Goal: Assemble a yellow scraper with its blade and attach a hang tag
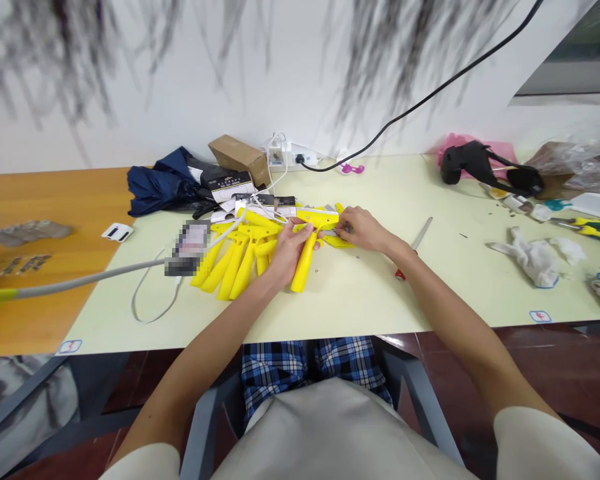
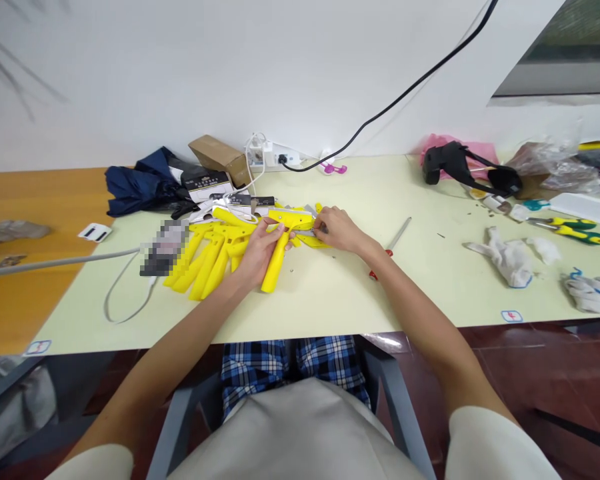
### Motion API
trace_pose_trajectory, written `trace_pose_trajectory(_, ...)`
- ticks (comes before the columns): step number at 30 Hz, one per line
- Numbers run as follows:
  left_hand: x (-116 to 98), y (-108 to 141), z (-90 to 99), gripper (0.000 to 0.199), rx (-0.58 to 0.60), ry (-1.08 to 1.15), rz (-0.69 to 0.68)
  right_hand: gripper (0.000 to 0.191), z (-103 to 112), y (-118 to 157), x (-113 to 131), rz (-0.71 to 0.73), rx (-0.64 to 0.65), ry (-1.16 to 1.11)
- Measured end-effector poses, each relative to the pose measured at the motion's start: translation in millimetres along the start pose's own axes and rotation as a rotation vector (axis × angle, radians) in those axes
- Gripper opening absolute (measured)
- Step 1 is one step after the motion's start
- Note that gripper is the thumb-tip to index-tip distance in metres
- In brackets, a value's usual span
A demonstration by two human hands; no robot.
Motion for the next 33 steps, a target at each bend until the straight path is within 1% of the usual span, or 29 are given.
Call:
trace_pose_trajectory(5, 1, 0, -0.4, 0.049, 0.001, -0.021, 0.008, 0.036, 13, 8, 2, 0.028, -0.115, -0.07)
trace_pose_trajectory(9, 4, 1, 0.1, 0.05, -0.002, -0.024, 0.021, 0.031, 31, 18, 5, 0.079, -0.266, -0.191)
trace_pose_trajectory(13, 12, 1, -0.6, 0.05, 0.012, -0.044, 0.048, 0.026, 49, 30, 19, 0.174, -0.426, -0.286)
trace_pose_trajectory(16, 18, 0, 2.1, 0.052, 0.015, -0.057, 0.064, 0.026, 55, 36, 29, 0.221, -0.487, -0.343)
trace_pose_trajectory(19, 24, -1, 6.3, 0.051, 0.024, -0.067, 0.071, 0.023, 52, 38, 35, 0.244, -0.489, -0.39)
trace_pose_trajectory(22, 28, -1, 10.1, 0.048, 0.017, -0.065, 0.083, 0.021, 46, 36, 40, 0.285, -0.449, -0.407)
trace_pose_trajectory(25, 27, -1, 10.3, 0.049, 0.0, -0.056, 0.06, 0.021, 42, 34, 42, 0.313, -0.415, -0.408)
trace_pose_trajectory(28, 24, -1, 8.6, 0.05, -0.007, -0.057, 0.038, 0.022, 39, 31, 40, 0.3, -0.4, -0.405)
trace_pose_trajectory(33, 24, 0, 9.5, 0.049, -0.03, -0.058, 0.048, 0.025, 36, 29, 33, 0.268, -0.41, -0.398)
Point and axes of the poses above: each hand's wrist, its own y-axis away from the middle knuckle, its own z-axis out of the back of the hand, x = y × z, the point moved 9 cm from there along -y, towards the middle knuckle, and after that the axes turned 12 degrees about x, right-handed, at the moved point
